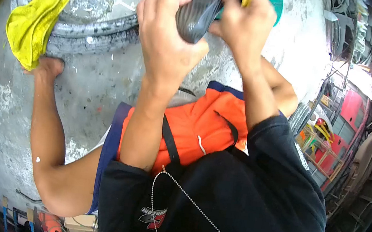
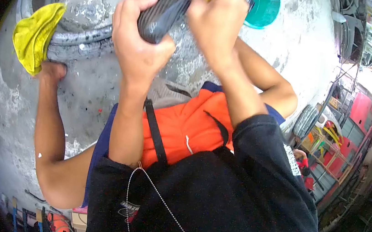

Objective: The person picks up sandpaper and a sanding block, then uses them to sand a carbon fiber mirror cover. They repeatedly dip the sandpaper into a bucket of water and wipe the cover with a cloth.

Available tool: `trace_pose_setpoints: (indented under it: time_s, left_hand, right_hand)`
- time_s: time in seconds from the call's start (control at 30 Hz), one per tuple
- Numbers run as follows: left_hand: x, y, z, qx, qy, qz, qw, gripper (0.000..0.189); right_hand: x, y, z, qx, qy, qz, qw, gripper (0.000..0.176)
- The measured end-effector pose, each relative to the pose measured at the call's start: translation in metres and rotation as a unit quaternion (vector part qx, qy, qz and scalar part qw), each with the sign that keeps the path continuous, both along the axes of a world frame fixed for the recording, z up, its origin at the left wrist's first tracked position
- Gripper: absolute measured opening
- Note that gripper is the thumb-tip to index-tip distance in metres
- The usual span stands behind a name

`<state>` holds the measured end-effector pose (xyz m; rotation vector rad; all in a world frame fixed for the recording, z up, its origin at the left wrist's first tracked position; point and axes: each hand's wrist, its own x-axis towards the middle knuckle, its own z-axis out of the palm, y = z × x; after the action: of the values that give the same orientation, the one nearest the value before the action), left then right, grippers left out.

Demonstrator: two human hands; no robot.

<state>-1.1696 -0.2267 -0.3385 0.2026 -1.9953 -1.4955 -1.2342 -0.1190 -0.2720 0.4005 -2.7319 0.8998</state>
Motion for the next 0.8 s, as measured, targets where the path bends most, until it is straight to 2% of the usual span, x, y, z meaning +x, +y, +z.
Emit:
trace_pose_setpoints:
  time_s: [0.03,0.07,0.1,0.17,0.2,0.23,0.3,0.37,0.4,0.43,0.5,0.53,0.57,0.6,0.67,0.7,0.77,0.8]
  left_hand:
    - [-0.003,-0.001,-0.002,0.003,0.002,-0.003,1.0,0.055]
    - [-0.004,0.0,-0.001,0.022,0.012,0.005,1.0,0.055]
    - [-0.006,0.002,-0.003,0.024,0.008,0.004,1.0,0.055]
    - [-0.004,0.003,-0.005,0.031,-0.006,0.002,0.999,0.056]
    - [-0.003,0.002,0.001,0.017,0.004,-0.004,1.0,0.055]
    - [-0.001,0.0,0.001,0.002,-0.014,-0.011,1.0,0.055]
    - [-0.001,0.002,0.002,0.007,-0.01,-0.007,1.0,0.055]
    - [-0.005,0.0,-0.005,0.017,0.004,0.004,1.0,0.055]
    - [-0.004,0.0,-0.007,0.029,0.006,0.005,1.0,0.055]
    - [-0.003,0.002,-0.006,0.029,0.002,0.002,1.0,0.055]
    - [-0.006,0.002,-0.001,0.027,0.007,0.002,1.0,0.055]
    - [-0.004,0.0,-0.001,0.022,-0.012,-0.006,1.0,0.055]
    - [-0.003,-0.001,0.002,0.022,-0.012,-0.008,1.0,0.055]
    - [-0.002,0.0,0.007,0.002,-0.007,0.003,1.0,0.05]
    - [-0.009,-0.004,0.008,-0.019,0.007,0.023,1.0,0.046]
    - [-0.01,-0.005,0.007,-0.012,0.006,0.027,1.0,0.046]
    - [-0.002,-0.003,0.007,0.001,-0.007,0.013,1.0,0.047]
    - [-0.003,-0.004,0.008,0.004,-0.006,0.01,1.0,0.047]
  right_hand:
    - [0.01,-0.004,-0.001,0.052,0.068,0.059,0.995,0.02]
    - [0.024,-0.007,0.0,0.053,0.165,0.168,0.97,0.021]
    - [0.046,-0.018,0.009,0.031,0.175,0.182,0.967,0.023]
    - [0.039,-0.007,-0.005,0.008,0.22,0.195,0.956,0.021]
    - [0.02,0.003,-0.007,0.016,0.187,0.188,0.964,0.02]
    - [0.005,0.008,-0.011,0.012,0.079,0.071,0.994,0.02]
    - [-0.013,0.007,-0.009,-0.003,-0.005,-0.011,1.0,0.021]
    - [0.022,-0.006,0.003,0.065,0.146,0.157,0.975,0.021]
    - [0.046,-0.021,0.019,0.051,0.141,0.167,0.974,0.023]
    - [0.052,-0.022,0.009,0.002,0.164,0.169,0.972,0.024]
    - [0.016,0.001,-0.008,0.028,0.21,0.213,0.954,0.021]
    - [0.0,0.009,-0.01,0.051,0.115,0.109,0.986,0.012]
    - [-0.028,0.024,-0.014,0.165,0.076,0.054,0.982,0.015]
    - [-0.032,0.013,0.01,-0.015,-0.131,-0.086,0.987,0.01]
    - [-0.049,0.043,0.001,-0.106,-0.049,0.013,0.993,0.011]
    - [-0.051,0.059,-0.004,-0.177,-0.084,-0.025,0.98,0.012]
    - [-0.064,0.073,0.009,0.028,-0.026,-0.136,0.99,0.009]
    - [-0.083,0.098,-0.005,0.11,-0.053,-0.144,0.982,0.009]
